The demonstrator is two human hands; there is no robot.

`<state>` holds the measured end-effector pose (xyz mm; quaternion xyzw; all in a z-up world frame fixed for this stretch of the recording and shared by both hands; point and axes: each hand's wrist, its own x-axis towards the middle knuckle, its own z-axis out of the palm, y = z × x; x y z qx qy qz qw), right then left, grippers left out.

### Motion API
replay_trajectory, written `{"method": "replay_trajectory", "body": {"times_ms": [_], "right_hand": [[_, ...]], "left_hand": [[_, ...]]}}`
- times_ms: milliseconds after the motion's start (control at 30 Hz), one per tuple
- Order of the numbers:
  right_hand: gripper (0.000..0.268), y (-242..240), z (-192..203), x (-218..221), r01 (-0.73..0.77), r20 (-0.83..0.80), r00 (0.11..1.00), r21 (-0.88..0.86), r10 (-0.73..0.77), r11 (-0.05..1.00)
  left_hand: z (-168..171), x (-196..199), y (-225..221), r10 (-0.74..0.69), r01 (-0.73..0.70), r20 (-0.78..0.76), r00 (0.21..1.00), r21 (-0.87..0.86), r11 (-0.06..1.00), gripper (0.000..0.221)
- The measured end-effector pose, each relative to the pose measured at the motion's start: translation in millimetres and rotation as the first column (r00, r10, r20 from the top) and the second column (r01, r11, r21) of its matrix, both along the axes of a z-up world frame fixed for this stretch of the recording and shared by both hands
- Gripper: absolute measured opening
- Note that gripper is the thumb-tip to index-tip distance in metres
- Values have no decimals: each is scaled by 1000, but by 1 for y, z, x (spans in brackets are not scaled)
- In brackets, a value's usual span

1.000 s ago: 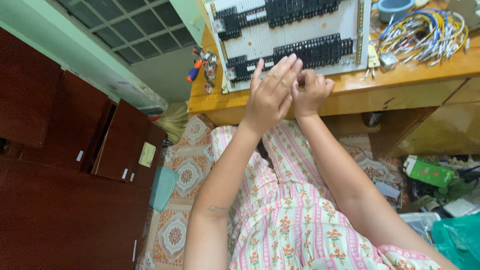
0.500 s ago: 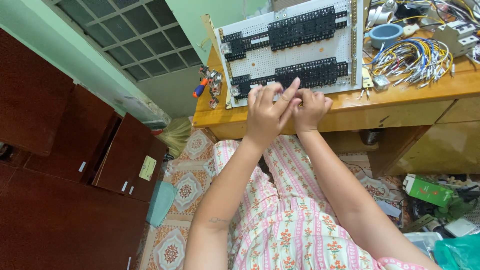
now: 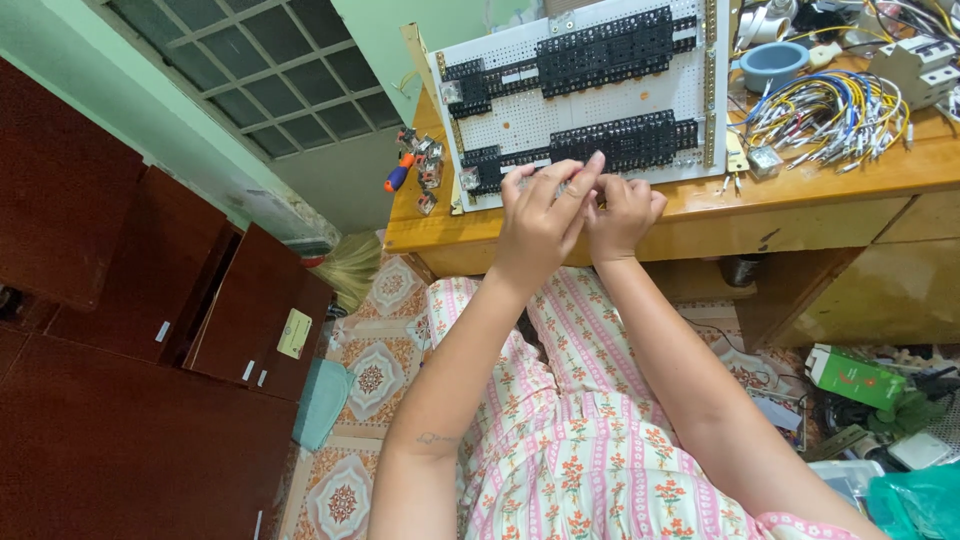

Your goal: A person is using a screwdriver to connect or disconnect wires from terminal blocks on an electrical control panel.

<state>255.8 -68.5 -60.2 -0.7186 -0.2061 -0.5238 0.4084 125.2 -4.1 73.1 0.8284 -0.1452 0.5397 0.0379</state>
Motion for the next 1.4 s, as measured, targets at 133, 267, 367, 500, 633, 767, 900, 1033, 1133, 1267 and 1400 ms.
{"method": "replay_trajectory", "body": {"times_ms": [133, 267, 367, 500, 633, 767, 900, 1033, 1133, 1267, 1400], "right_hand": [[12, 0, -1, 0, -8, -4, 1000, -9, 8, 1000], [7, -2, 2, -2, -11, 5, 1000, -14, 11, 1000], [9, -8, 9, -9, -73, -13, 997, -37, 73, 997], [17, -15, 9, -12, -148, -71, 987, -80, 142, 986], [12, -20, 14, -15, -198, -101, 977, -99, 188, 975], [15, -22, 15, -18, -218, -98, 973, -100, 208, 971], [20, -17, 13, -15, -231, -117, 967, -32, 226, 972], [27, -17, 3, -8, -262, -160, 950, 62, 269, 963], [22, -15, 0, -4, -235, -141, 960, 63, 242, 970], [24, -15, 2, -7, -240, -154, 956, 75, 249, 968], [28, -15, 4, -10, -236, -171, 955, 67, 244, 970]], "left_hand": [[-4, -1, 0, -22, 23, -93, 995, 6, 1000, 51], [-3, -1, 0, 68, -66, -73, 995, 24, 998, 47], [-5, 0, 4, 42, -42, -49, 998, 1, 999, 42], [-6, -2, 5, -23, 17, -149, 989, -43, 999, 53], [0, -4, 4, 8, -13, -127, 992, -42, 999, 49], [-2, 2, 9, 32, -32, -11, 999, -8, 999, 38], [-2, 1, 8, -43, 42, -58, 997, -26, 999, 46], [-2, -2, 6, -40, 27, -179, 983, -73, 997, 56], [-2, 1, 8, 81, -84, -73, 994, -42, 996, 47], [-1, 0, 7, 16, -18, -38, 999, -40, 999, 42], [-3, -3, 5, -59, 49, -153, 986, -68, 997, 55]]}}
